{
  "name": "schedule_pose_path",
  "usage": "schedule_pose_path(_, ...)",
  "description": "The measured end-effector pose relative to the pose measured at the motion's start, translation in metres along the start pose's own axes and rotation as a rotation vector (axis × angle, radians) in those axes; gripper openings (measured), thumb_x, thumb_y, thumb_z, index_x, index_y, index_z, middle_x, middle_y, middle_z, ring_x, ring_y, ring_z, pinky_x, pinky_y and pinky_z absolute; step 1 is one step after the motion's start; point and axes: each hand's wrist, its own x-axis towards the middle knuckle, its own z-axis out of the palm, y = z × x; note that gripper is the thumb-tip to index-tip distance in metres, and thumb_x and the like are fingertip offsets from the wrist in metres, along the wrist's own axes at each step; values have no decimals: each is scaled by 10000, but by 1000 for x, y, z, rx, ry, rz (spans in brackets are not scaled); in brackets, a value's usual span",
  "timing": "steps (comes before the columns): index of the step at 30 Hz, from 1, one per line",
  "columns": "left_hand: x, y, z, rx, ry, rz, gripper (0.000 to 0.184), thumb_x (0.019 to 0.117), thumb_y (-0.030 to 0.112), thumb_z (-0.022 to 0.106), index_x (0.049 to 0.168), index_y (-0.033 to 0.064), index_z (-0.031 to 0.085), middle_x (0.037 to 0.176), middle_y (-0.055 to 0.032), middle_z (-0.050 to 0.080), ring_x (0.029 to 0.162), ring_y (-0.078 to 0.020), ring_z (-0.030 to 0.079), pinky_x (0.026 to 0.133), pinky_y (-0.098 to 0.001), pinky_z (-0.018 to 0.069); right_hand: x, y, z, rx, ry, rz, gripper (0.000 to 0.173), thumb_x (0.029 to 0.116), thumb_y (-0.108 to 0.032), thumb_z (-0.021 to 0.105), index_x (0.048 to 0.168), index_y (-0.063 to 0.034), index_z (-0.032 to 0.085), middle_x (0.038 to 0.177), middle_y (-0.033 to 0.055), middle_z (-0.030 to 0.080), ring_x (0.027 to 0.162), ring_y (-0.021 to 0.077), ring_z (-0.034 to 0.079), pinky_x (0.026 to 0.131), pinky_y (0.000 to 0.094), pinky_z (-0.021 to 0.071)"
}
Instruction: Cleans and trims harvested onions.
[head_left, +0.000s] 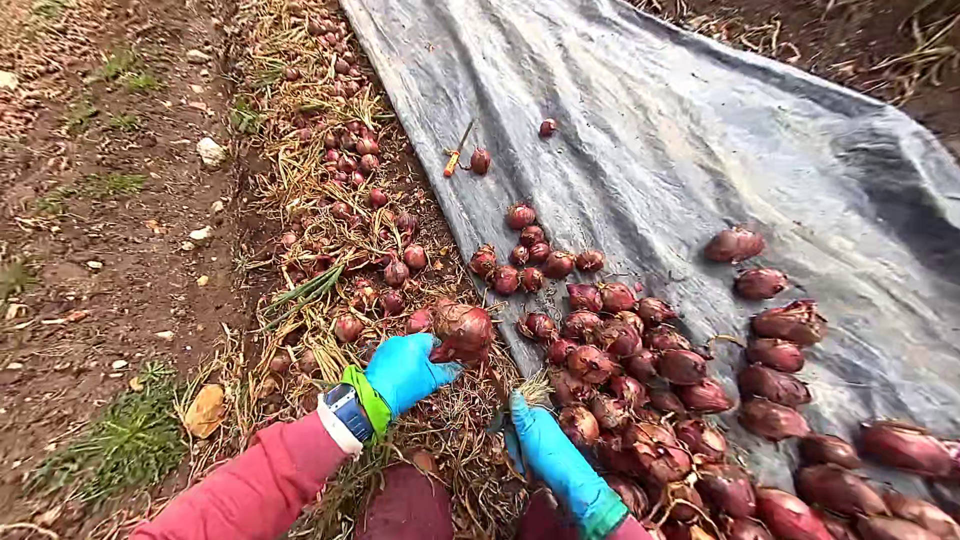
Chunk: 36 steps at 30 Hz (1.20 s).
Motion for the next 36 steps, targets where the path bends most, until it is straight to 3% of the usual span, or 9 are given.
schedule_pose_path(4, 3, 48, 27, 60, -450, 337, 445, 973, 475, 642, 1091, 49, 689, 943, -159, 707, 923, -349, 695, 802, -622, 548, 10, 4, -13, -97, -64, -137, 950, 799, -964, 172, 882, -157, 667, 612, 18, 603, 492, 173, 586, 467, 388, 533)
schedule_pose_path(6, 37, 39, 33, 61, -357, 309, 353, 1016, 407, 579, 1115, 87, 691, 984, -135, 717, 954, -331, 701, 812, -605, 555, 17, 7, -19, 21, 88, -150, 957, 856, -919, 154, 905, -118, 676, 571, 35, 570, 438, 183, 545, 412, 387, 504)
schedule_pose_path(12, 217, -109, 58, -298, 271, -552, 412, 1000, 337, 588, 1297, 57, 649, 1199, -208, 713, 1141, -385, 690, 958, -633, 547, 51, 34, -15, 375, 332, 29, 891, 1026, -660, 13, 1006, -50, 662, 543, 47, 562, 415, 174, 549, 401, 360, 518)
schedule_pose_path(15, 253, -151, 86, -444, 301, -739, 475, 918, 432, 716, 1080, -14, 743, 1106, -229, 736, 1064, -389, 709, 925, -610, 560, 50, 50, 14, 352, 239, 131, 925, 1026, -643, -4, 1062, -22, 680, 560, 69, 596, 430, 184, 579, 421, 369, 536)
schedule_pose_path(18, 224, -137, 36, -651, -130, -783, 565, 1060, 441, 577, 1403, -8, 572, 1434, -196, 588, 1328, -323, 554, 1135, -505, 387, 53, 54, 34, 353, 227, 234, 943, 1025, -594, -73, 1092, 0, 657, 590, 86, 618, 451, 193, 594, 436, 372, 545)
schedule_pose_path(23, 195, -181, 47, -766, 30, -327, 529, 900, 576, 752, 1044, 67, 728, 800, -114, 705, 594, -214, 648, 583, -424, 581, 98, 47, 61, 451, 85, 315, 961, 1002, -685, -21, 1156, -20, 655, 594, 104, 596, 452, 219, 579, 419, 386, 526)
schedule_pose_path(27, 104, -139, 14, -571, -221, 83, 489, 851, 589, 787, 1023, 135, 732, 823, -26, 726, 717, -142, 701, 680, -410, 614, 118, 18, 73, 533, -93, 18, 834, 842, -836, 519, 1037, -45, 699, 613, 53, 625, 466, 175, 600, 446, 345, 546)
schedule_pose_path(31, 67, -118, 4, -172, -522, 212, 651, 825, 743, 709, 1013, 119, 717, 886, -53, 715, 885, -205, 708, 813, -505, 582, 103, -24, 74, 242, -2, -72, 847, 890, -871, 291, 936, -109, 659, 642, 23, 633, 502, 151, 609, 466, 340, 554)
schedule_pose_path(36, 43, -100, 3, -9, -253, 71, 595, 777, 720, 764, 1055, 195, 731, 919, -13, 739, 905, -211, 714, 843, -536, 579, 72, -13, 51, 260, -17, -27, 825, 975, -782, 265, 910, -74, 683, 547, 31, 557, 407, 157, 535, 389, 335, 501)
